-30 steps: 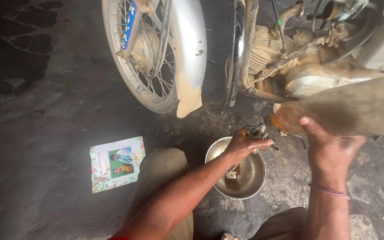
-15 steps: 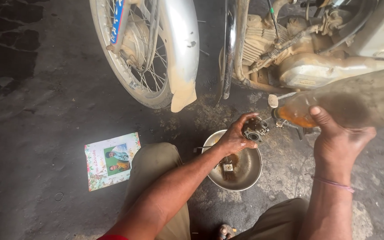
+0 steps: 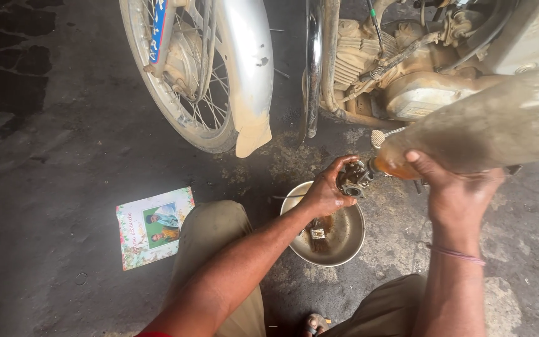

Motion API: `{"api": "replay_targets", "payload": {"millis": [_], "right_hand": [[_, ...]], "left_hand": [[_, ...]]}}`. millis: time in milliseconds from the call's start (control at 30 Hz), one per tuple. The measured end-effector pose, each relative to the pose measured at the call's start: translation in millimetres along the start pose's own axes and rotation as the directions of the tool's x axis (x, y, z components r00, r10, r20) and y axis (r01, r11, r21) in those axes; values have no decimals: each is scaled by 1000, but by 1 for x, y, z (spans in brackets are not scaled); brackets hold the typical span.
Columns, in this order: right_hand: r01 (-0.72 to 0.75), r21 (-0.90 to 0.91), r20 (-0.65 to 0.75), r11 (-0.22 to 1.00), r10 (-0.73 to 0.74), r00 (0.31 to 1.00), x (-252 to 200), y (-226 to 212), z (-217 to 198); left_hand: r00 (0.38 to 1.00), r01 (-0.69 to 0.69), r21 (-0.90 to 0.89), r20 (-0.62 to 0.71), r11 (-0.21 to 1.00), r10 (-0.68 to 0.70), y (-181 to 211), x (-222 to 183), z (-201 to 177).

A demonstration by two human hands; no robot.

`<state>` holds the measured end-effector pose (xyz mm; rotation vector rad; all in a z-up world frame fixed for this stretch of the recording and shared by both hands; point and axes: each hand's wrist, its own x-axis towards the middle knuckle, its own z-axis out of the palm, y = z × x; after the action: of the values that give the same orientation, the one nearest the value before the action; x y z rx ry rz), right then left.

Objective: Cleaning a motorcycle carburetor using fuel and a brush.

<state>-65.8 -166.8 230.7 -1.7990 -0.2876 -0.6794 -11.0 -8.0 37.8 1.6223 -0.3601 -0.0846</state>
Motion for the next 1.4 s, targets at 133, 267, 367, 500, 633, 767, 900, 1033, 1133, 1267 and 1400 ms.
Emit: {"api": "replay_targets", "payload": {"millis": [133,267,367,500,633,767,900,1033,1133,1267,1400], "right_hand": [[-42,76,41,996,39,998,-5,1,9],[-45,25,54,999,43,998,-5,-1,16],[-57,77,21,995,55,998,-1,5,9],[-68,88,8,994,67,998,-5,6,10],[-35,-21,19,999,36,999,-4,14,1],[-49,109,-12,993,51,999,0,-11,16],[-21,68,-22,997,22,1000,-1,-7,14],[-35,5,-20,999,35,999,-2,-1,15],[-12,4,-68,1000,12,998,2,-35,31],[-86,135,-122,987,102,987,6,-30,20],[-56,195,-42,979,66,997,-3,3,10]], "left_hand": [[999,-7,181,-43,983,15,-1,-3,-3],[1000,-28,254,13,967,26,-4,-1,7],[997,-21,162,71,987,9,-4,-3,5],[992,-90,8,87,996,89,-26,0,6],[998,8,-45,67,999,-5,-21,5,2],[982,184,-473,61,861,-177,-52,14,-2],[959,250,-821,138,514,-246,-96,32,-2],[944,280,-867,169,413,-285,-67,24,-9],[923,331,-814,175,478,-342,-43,20,-5],[907,361,-770,160,526,-389,-31,14,-6],[906,366,-842,225,397,-359,-40,19,-5]]}}
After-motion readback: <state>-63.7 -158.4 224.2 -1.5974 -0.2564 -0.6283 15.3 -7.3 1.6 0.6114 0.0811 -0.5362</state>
